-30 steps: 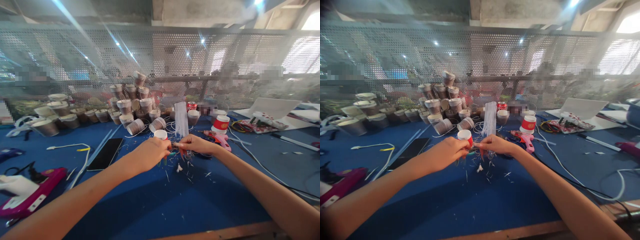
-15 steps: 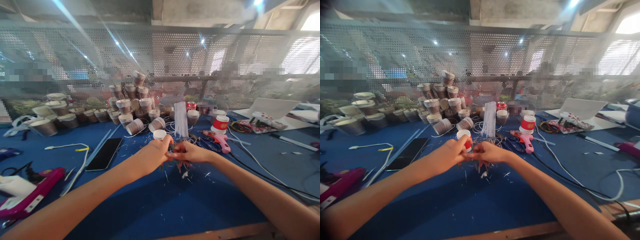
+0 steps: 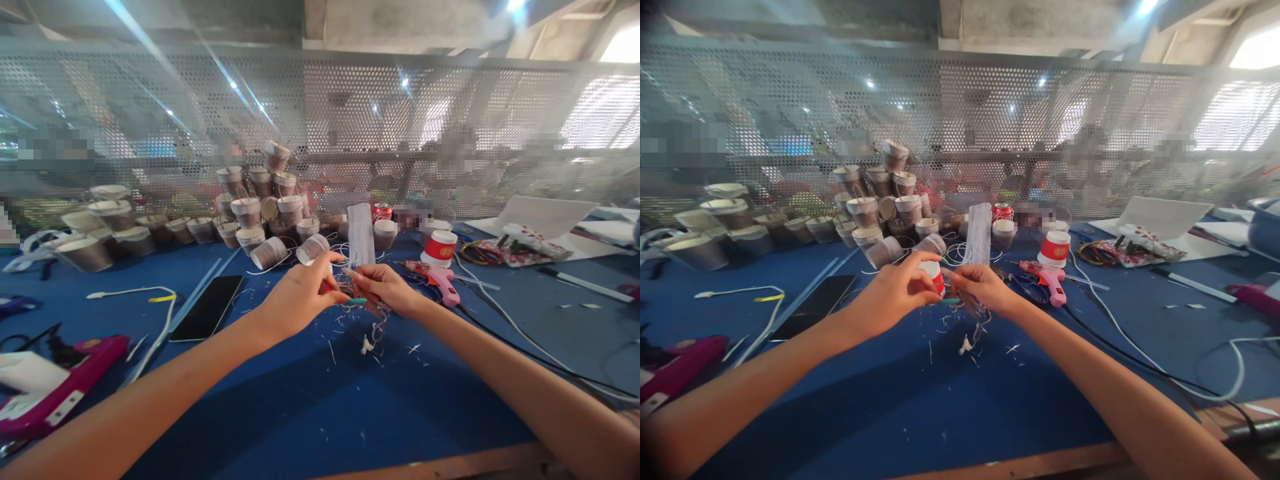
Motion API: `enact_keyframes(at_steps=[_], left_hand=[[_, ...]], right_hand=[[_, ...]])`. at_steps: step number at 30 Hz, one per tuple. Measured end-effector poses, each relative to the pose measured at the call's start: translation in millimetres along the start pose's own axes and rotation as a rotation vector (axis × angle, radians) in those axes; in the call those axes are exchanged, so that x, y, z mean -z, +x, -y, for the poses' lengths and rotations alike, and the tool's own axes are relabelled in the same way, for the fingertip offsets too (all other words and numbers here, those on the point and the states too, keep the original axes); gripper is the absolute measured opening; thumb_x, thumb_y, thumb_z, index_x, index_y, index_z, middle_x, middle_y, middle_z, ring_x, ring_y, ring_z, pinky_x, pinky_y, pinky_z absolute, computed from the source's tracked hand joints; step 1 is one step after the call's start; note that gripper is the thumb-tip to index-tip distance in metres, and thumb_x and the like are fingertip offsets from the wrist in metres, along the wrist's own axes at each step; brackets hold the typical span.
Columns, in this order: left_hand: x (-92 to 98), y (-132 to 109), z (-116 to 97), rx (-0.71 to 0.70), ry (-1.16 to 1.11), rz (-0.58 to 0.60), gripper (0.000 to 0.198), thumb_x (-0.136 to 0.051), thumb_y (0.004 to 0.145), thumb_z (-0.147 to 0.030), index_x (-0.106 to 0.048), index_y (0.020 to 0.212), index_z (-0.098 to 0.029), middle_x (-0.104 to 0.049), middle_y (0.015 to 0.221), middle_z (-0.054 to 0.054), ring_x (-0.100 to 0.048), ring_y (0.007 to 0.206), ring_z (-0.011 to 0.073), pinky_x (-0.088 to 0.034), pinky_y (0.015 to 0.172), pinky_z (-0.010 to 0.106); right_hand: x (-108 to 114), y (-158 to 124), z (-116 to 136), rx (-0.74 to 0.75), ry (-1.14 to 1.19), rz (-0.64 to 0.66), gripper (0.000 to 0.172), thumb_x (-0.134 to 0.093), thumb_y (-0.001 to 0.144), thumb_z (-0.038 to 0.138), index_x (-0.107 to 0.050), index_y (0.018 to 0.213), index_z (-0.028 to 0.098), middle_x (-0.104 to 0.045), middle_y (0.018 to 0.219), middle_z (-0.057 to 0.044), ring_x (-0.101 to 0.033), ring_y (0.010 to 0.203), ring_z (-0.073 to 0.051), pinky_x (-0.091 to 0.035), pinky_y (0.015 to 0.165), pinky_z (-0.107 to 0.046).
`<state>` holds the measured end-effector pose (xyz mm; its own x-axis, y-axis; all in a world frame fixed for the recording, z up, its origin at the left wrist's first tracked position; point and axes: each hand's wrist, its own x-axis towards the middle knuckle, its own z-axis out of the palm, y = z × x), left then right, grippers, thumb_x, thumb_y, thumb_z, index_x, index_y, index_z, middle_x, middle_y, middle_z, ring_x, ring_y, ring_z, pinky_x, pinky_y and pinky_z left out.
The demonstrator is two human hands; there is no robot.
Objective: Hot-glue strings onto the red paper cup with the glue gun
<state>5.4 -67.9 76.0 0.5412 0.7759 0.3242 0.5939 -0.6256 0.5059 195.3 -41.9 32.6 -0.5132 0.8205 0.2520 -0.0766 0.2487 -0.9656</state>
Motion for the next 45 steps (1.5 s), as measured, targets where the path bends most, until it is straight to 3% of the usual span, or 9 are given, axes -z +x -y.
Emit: enact_keyframes(at_steps=[4,6,11,17,23,30,35,39,45], left_hand=[[7.9,4.4,7.6,-0.115,0.186,-0.247,0.081,-0.075,0.055,-0.050,-0.039,0.121,-0.021,-0.054,0.109,0.009,-0.053,0.103,0.0274,-0.044,0.088,0.045],[11.7,8.2,15.6,-0.114,0.205,-0.281,0.091,-0.076,0.051,-0.052,-0.034,0.125,-0.023,-0.042,0.124,0.012,-0.044,0.115,0.0315,-0.039,0.095,0.049],[14.6,17.1,39.7,-0.064,0.171,-0.280,0.089,-0.073,0.056,-0.054,-0.028,0.128,-0.025,-0.034,0.131,0.012,-0.033,0.124,0.0327,-0.030,0.103,0.053],[11.6,15.6,43.2,-0.198,0.205,-0.212,0.079,-0.070,0.061,-0.053,-0.033,0.126,-0.025,-0.035,0.133,0.012,-0.030,0.127,0.0309,-0.026,0.107,0.050],[-4.7,14.9,58.1,0.093,0.029,-0.084,0.105,-0.080,0.044,-0.043,-0.025,0.129,-0.017,-0.031,0.134,0.019,-0.029,0.126,0.0393,-0.029,0.101,0.056],[-40.4,14.6,92.4,0.093,-0.360,-0.166,0.077,-0.075,0.056,-0.028,-0.032,0.119,-0.018,-0.049,0.119,0.014,-0.049,0.112,0.0292,-0.036,0.097,0.051],[-47.1,8.7,77.0,0.052,-0.610,0.031,0.080,-0.072,0.064,-0.026,-0.023,0.128,-0.024,-0.056,0.115,0.010,-0.057,0.103,0.0247,-0.044,0.091,0.047],[-52.4,4.4,68.0,-0.035,-0.601,0.052,0.066,-0.068,0.069,-0.030,-0.033,0.126,-0.026,-0.048,0.127,0.010,-0.051,0.114,0.0268,-0.043,0.093,0.048],[-56.4,4.3,65.4,-0.047,-0.609,0.059,0.061,-0.066,0.072,-0.032,-0.037,0.125,-0.028,-0.046,0.132,0.008,-0.046,0.120,0.0263,-0.040,0.098,0.046]], right_hand=[[5.8,-0.8,-2.9,0.046,0.014,-0.067,0.037,-0.057,0.079,0.047,-0.053,0.058,0.016,-0.043,0.037,0.008,-0.038,0.030,-0.002,-0.028,0.032,-0.015],[9.1,-2.2,-6.6,0.037,0.032,-0.086,0.037,-0.058,0.078,0.046,-0.053,0.059,0.015,-0.042,0.038,0.009,-0.036,0.030,-0.002,-0.028,0.032,-0.015],[12.3,-6.1,-12.6,-0.051,0.110,-0.087,0.035,-0.060,0.075,0.049,-0.056,0.063,0.016,-0.037,0.034,0.010,-0.029,0.026,-0.002,-0.030,0.029,-0.015],[9.0,-6.4,-10.2,-0.099,0.110,-0.079,0.040,-0.064,0.068,0.054,-0.055,0.061,0.016,-0.037,0.034,0.011,-0.029,0.026,-0.002,-0.032,0.028,-0.015],[9.3,-7.8,-7.6,0.020,-0.090,-0.114,0.037,-0.058,0.077,0.050,-0.058,0.061,0.016,-0.041,0.037,0.008,-0.035,0.031,-0.003,-0.030,0.035,-0.018],[11.2,-6.1,-7.3,0.097,-0.289,-0.109,0.038,-0.054,0.081,0.047,-0.059,0.060,0.016,-0.053,0.053,0.002,-0.043,0.045,-0.006,-0.035,0.047,-0.022],[9.0,-6.6,-8.9,0.143,-0.258,-0.061,0.035,-0.053,0.082,0.046,-0.058,0.062,0.017,-0.055,0.060,0.000,-0.051,0.057,-0.010,-0.041,0.058,-0.026],[7.8,-7.4,-12.5,0.150,-0.237,-0.016,0.034,-0.051,0.083,0.045,-0.056,0.063,0.017,-0.055,0.061,0.000,-0.053,0.059,-0.011,-0.043,0.060,-0.026],[7.1,-6.5,-19.3,0.179,-0.316,-0.088,0.034,-0.051,0.083,0.045,-0.054,0.063,0.018,-0.053,0.060,0.001,-0.051,0.057,-0.011,-0.041,0.056,-0.026]])
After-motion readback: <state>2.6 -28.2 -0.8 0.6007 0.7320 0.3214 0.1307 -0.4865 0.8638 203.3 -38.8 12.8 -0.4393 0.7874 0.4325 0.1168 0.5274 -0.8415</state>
